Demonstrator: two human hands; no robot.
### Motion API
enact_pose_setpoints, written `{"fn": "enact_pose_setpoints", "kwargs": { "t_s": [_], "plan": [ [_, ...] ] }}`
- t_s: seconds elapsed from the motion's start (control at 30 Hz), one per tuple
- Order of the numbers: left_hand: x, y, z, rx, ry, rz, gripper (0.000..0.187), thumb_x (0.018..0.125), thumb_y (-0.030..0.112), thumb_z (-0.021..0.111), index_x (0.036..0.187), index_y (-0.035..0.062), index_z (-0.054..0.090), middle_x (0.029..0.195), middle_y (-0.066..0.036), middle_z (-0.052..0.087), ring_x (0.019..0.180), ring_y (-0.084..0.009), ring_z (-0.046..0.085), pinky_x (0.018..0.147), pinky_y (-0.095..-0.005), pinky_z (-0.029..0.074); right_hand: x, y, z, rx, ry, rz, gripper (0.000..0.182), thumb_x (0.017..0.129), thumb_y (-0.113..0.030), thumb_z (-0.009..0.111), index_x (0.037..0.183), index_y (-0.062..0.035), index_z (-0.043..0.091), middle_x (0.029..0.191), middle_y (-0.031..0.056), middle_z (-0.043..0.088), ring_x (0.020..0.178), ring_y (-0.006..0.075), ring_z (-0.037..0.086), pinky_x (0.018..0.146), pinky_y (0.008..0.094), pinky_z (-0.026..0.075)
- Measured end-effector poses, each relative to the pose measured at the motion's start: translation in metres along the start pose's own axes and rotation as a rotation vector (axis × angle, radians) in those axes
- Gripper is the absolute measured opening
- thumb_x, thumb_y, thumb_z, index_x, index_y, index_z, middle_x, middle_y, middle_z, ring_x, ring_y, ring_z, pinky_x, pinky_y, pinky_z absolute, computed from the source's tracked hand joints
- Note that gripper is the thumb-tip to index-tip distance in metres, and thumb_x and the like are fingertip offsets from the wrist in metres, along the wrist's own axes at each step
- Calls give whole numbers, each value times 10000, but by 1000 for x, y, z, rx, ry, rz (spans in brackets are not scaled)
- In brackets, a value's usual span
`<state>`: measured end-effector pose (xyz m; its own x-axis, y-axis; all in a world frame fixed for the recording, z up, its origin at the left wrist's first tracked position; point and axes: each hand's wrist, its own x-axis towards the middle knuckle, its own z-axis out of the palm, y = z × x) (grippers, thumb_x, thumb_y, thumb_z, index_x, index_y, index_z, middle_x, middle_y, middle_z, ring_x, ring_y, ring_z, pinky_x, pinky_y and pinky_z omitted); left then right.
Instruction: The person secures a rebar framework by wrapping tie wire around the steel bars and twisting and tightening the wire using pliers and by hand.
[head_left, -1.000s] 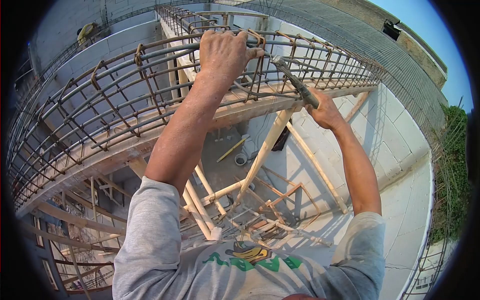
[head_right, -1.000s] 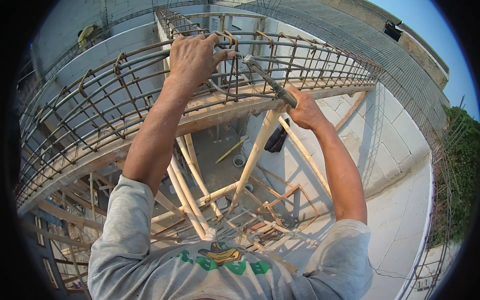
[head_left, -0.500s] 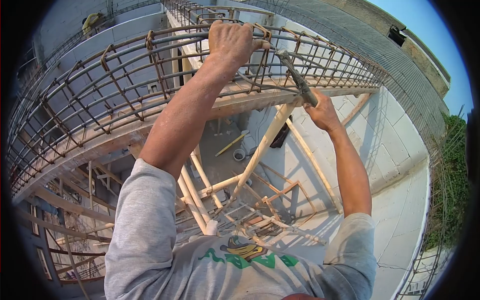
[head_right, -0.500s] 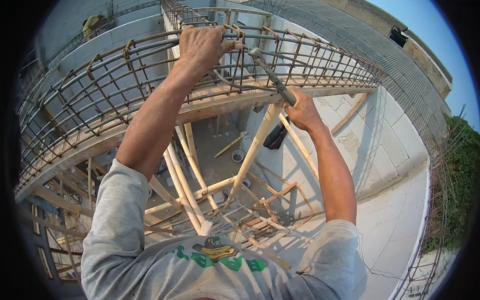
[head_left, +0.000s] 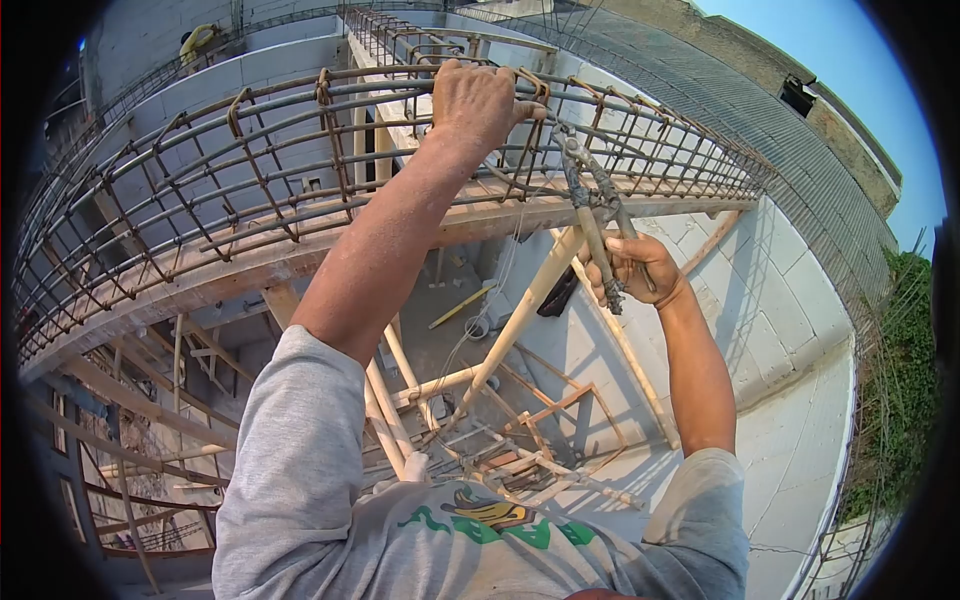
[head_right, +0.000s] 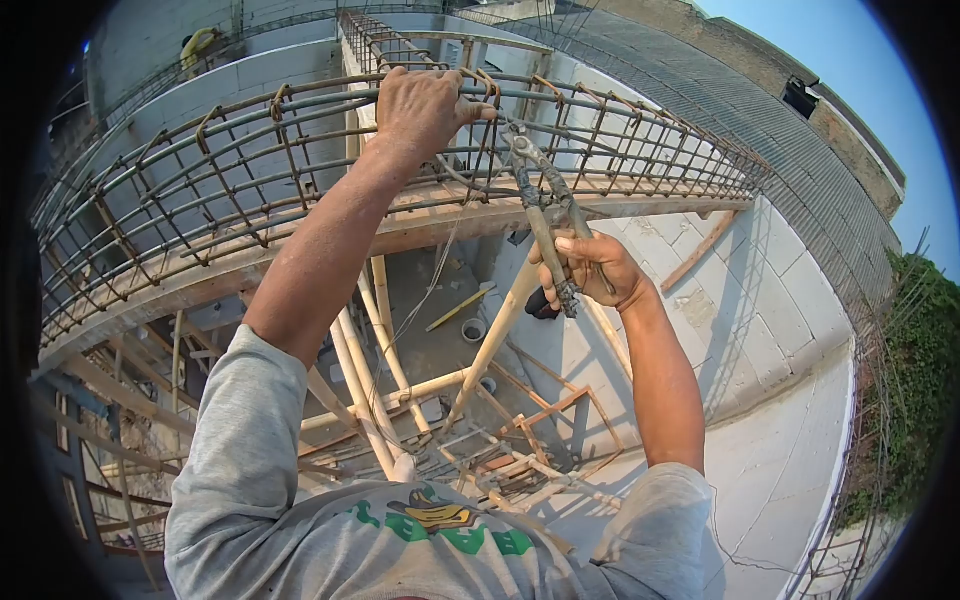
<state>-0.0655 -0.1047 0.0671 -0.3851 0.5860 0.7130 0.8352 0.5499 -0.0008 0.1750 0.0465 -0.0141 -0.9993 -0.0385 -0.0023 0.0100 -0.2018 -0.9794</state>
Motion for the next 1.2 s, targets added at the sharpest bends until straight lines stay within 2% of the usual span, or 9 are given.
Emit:
{"fn": "enact_pose_setpoints", "kwargs": {
  "t_s": [0.1,0.23,0.33,0.47,0.57,0.7,0.87,1.0,1.2],
  "plan": [
    [-28,-1,23,-127,766,168,585,868,584,578,1044,28,630,927,-123,663,909,-196,626,904,-411,429,-1,5,-2,61,-30,6,440,957,-299,499,1105,112,560,817,184,661,653,267,687,590,386,585],
    [-96,63,25,-1062,342,-267,683,868,614,587,1166,0,568,1135,-163,592,1115,-273,561,928,-390,460,1,8,-3,90,-93,-11,606,962,-472,479,1086,114,571,816,192,657,647,283,685,567,390,577],
    [-85,85,43,-1690,-487,-473,683,881,588,567,1221,-3,543,1145,-186,585,1143,-296,559,960,-397,464,-6,3,3,88,-31,43,734,921,-596,471,1062,115,585,782,186,655,649,292,683,542,394,568],
    [-72,132,47,-2642,-351,-326,406,896,383,547,1093,28,563,874,-95,595,913,-236,619,910,-402,502,-16,-12,-3,-90,31,153,843,797,-730,538,1015,80,621,746,186,664,681,279,684,537,387,569],
    [-62,145,70,-2750,-326,-143,267,898,319,533,966,61,550,823,-66,568,833,-218,612,870,-385,516,-33,-36,-5,-697,365,230,874,715,-765,615,987,66,638,757,165,673,736,294,691,601,374,578],
    [-58,159,62,-2382,-84,-348,293,944,351,476,845,82,540,748,-15,562,727,-145,614,660,-288,461,-27,-20,65,-1679,927,113,826,720,-452,795,1258,80,463,1066,218,605,1057,355,601,883,424,504],
    [-59,158,67,-2230,-59,-352,429,982,454,414,823,81,554,736,-16,586,706,-122,627,618,-265,416,-14,4,45,-1603,1034,-119,516,766,-72,675,1221,42,459,1082,244,572,990,430,587,840,478,497],
    [-43,173,76,-2205,28,-442,449,991,442,481,788,48,552,668,-35,594,641,-115,572,633,-276,469,-16,-16,0,-1692,911,-311,332,729,34,600,1054,32,534,950,236,590,907,444,580,779,481,470],
    [-40,174,87,-2048,66,-423,436,952,488,546,902,55,549,729,-38,619,713,-110,588,697,-284,485,-10,-25,-20,-1634,776,-225,439,659,33,601,1095,31,548,980,245,602,937,442,581,815,461,478]
  ]
}}
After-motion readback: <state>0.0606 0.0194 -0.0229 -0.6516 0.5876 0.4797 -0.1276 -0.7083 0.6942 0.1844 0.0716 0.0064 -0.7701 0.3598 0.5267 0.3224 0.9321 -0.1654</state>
